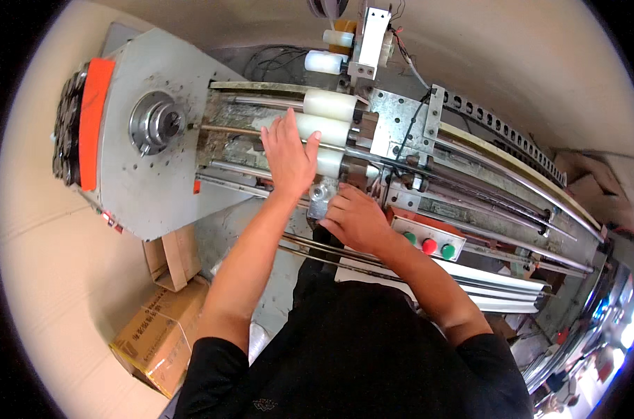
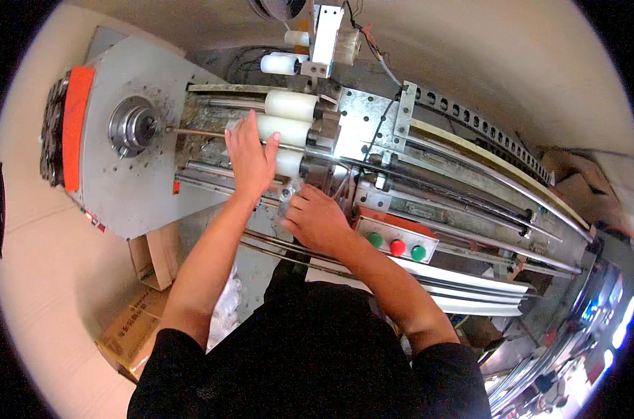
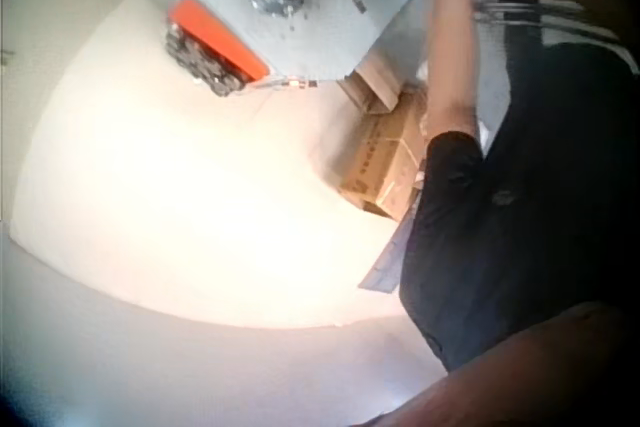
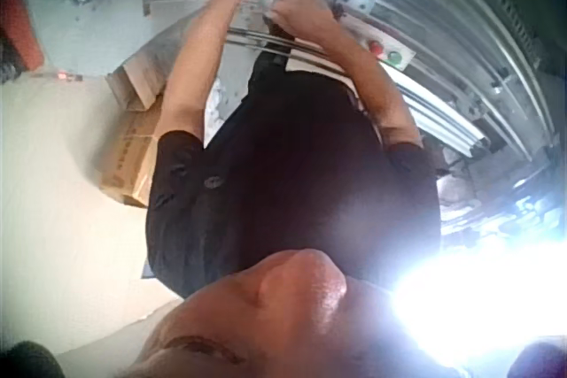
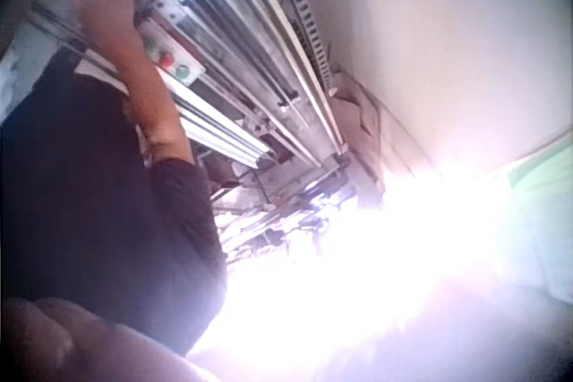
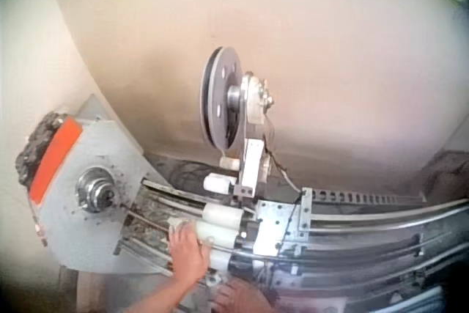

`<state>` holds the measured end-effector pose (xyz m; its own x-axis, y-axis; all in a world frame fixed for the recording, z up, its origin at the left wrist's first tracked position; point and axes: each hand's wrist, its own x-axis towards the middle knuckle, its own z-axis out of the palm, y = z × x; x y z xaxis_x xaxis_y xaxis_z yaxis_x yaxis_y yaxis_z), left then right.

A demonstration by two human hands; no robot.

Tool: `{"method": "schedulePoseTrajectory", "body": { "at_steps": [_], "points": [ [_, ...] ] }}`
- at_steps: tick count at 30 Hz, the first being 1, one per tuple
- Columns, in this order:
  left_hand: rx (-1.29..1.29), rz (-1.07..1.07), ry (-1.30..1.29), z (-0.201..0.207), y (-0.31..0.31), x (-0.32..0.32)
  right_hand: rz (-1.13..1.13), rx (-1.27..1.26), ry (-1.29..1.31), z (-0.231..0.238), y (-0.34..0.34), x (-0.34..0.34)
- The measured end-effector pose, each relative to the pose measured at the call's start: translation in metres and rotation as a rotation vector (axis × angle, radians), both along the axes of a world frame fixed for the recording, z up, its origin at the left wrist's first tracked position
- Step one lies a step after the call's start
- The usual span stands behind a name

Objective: The person places several thin metallic slats onto a guide rail of an industrial machine, aligns them by hand, and slides them into a processing unit before pulling them back out.

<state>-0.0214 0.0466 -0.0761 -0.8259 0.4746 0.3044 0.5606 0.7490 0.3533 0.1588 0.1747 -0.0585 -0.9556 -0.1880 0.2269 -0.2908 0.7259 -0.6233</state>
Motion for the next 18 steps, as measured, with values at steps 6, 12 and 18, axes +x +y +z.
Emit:
{"method": "schedulePoseTrajectory", "body": {
  "at_steps": [6,12,18],
  "points": [
    [0.128,-0.103,-0.006,-0.008,0.000,0.008,-0.639,0.187,0.055,0.013,0.060,-0.016],
    [-0.043,-0.424,-0.034,0.023,-0.004,-0.011,-0.497,0.121,-0.157,0.002,0.088,-0.023],
    [-0.304,-0.592,-0.148,0.062,-0.008,-0.015,-0.548,0.101,0.071,0.020,0.064,0.002]
  ]
}}
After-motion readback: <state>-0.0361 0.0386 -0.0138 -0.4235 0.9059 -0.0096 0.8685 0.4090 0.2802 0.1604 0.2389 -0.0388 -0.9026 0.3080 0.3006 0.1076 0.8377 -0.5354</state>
